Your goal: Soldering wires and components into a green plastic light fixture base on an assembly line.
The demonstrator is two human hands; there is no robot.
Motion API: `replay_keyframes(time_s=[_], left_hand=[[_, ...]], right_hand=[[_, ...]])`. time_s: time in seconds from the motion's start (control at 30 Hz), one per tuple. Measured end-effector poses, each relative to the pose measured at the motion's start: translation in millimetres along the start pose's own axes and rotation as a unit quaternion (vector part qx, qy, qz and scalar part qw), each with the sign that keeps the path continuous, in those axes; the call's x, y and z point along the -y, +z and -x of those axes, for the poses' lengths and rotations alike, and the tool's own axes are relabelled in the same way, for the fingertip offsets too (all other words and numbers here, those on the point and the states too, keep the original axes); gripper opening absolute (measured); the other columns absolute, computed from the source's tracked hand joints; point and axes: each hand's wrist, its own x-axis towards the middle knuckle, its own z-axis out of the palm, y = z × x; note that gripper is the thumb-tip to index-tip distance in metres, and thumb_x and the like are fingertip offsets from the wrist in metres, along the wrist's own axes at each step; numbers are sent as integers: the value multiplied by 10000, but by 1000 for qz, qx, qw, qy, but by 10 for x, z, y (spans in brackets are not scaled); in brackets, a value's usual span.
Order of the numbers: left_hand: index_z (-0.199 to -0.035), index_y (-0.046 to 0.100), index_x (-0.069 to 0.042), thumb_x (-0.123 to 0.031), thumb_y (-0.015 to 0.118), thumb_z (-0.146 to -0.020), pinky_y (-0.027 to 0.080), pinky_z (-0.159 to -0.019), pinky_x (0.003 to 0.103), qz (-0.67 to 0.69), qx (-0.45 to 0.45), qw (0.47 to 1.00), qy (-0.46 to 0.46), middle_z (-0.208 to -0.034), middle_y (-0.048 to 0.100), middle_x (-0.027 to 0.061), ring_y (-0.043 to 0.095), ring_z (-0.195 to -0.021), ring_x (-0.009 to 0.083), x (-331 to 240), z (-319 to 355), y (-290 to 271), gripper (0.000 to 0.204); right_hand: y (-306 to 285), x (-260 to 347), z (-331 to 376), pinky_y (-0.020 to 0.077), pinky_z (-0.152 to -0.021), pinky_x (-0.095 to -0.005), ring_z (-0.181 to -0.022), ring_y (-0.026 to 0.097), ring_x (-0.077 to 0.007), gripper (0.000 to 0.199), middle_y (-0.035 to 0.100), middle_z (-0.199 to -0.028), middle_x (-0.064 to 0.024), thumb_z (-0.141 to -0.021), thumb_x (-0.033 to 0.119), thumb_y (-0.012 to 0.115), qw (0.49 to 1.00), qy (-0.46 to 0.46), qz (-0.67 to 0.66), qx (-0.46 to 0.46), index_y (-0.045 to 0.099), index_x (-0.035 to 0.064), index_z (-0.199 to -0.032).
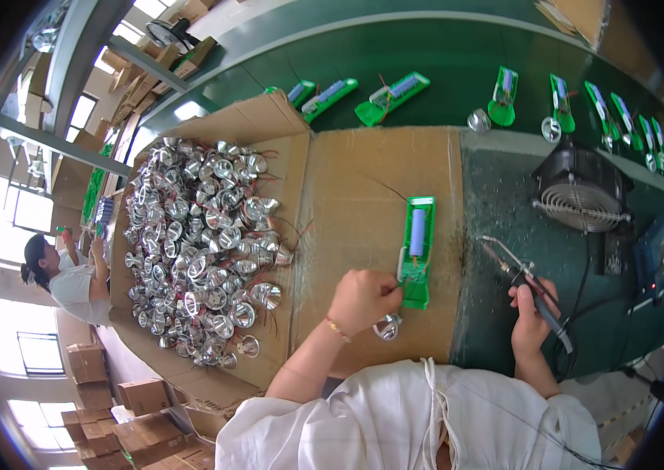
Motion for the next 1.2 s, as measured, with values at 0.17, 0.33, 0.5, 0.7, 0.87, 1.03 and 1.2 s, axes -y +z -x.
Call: replay_keyframes(time_s=[0.17, 0.33, 0.5, 0.7, 0.87, 1.03, 1.2], left_hand=[[-641, 661, -81, -218, 556, -711, 502, -587, 421, -50, -53, 996, 42, -626, 600, 163, 597, -587, 340, -337, -1108, -117, 186], [-823, 659, -9, -253, 538, -852, 483, -598, 314, 186, -107, 974, 78, -648, 634, 110, 635, -641, 201, -419, -2077, -279, 273], [-1059, 603, -21, -448, 461, -923, 470, -626, 255, 534, -96, 833, 107, -854, 639, 31, 605, -709, 123, 135, -2033, -401, 470], [-1212, 528, -142, -648, 325, -875, 432, -797, 310, 777, -192, 572, 179, -1083, 607, 27, 567, -935, 159, 582, -1896, -1072, 641], [-1214, 529, -159, -651, 366, -862, 433, -794, 299, 827, -207, 495, 168, -1046, 608, 9, 569, -910, 140, 714, -1877, -1064, 626], [-1192, 538, -122, -578, 419, -886, 438, -738, 260, 811, -213, 527, 137, -1005, 605, 6, 561, -874, 118, 581, -1903, -983, 561], [-1116, 530, -32, -207, 735, -639, 434, -830, 363, 196, -413, 874, 163, -1095, 509, 151, 517, -1014, 263, 328, -2108, -598, 548]], right_hand=[[15, -148, 9, 439, -546, -195, -656, 579, -106, 181, 586, -787, -63, -842, 103, 610, 999, 31, -13, 14, 554, -7, -974], [-18, -131, -39, 421, -549, -206, -660, 557, -108, 195, 576, -779, -66, -868, 138, 550, 998, 57, 0, 15, 535, -4, -1000], [-190, -401, -38, 387, -558, -215, -661, 518, -119, 282, 571, -774, -75, -888, 195, 528, 998, 23, 46, -19, 512, -19, -1070], [-30, -191, -169, 432, -521, -305, -590, 553, -216, 362, 601, -727, -165, -837, 257, 600, 995, -84, 26, 40, 562, -88, -942], [148, -145, -136, 456, -523, -317, -582, 558, -205, 366, 597, -725, -183, -876, 269, 565, 989, -118, 88, -18, 541, -94, -921], [-44, -295, -109, 465, -525, -314, -580, 559, -212, 391, 599, -723, -183, -886, 276, 558, 987, -124, 104, 8, 512, -102, -975], [91, -263, -111, 464, -521, -313, -581, 562, -213, 381, 604, -723, -179, -889, 269, 554, 985, -146, 96, 7, 512, -99, -976]])
